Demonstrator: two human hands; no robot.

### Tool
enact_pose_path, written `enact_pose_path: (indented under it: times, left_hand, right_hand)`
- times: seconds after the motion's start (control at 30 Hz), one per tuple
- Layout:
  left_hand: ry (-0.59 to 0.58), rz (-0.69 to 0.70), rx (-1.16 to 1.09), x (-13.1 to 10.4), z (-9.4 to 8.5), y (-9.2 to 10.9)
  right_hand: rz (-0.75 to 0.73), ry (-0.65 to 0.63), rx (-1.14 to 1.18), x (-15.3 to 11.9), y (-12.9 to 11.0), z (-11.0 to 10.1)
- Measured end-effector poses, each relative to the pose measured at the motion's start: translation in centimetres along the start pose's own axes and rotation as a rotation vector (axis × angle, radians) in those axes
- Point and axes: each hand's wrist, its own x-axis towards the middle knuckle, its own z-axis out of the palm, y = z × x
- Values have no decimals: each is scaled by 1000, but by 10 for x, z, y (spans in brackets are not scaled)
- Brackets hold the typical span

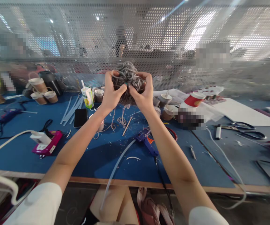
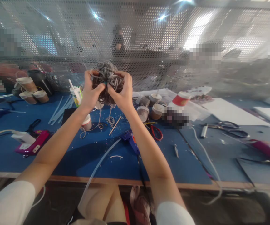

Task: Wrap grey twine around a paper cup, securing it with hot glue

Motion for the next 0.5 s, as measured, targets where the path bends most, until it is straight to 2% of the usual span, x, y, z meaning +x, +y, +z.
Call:
enact_pose_path:
  times: [0.23,0.4,0.5]
  left_hand:
    - [6,33,88,-1,0,9]
    - [32,7,143,0,-1,13]
    - [-1,-7,109,2,-6,12]
  right_hand:
    - [6,-52,46,4,-4,-5]
    - [-23,-9,-70,-2,-13,2]
    - [-51,5,-144,-2,-17,-3]
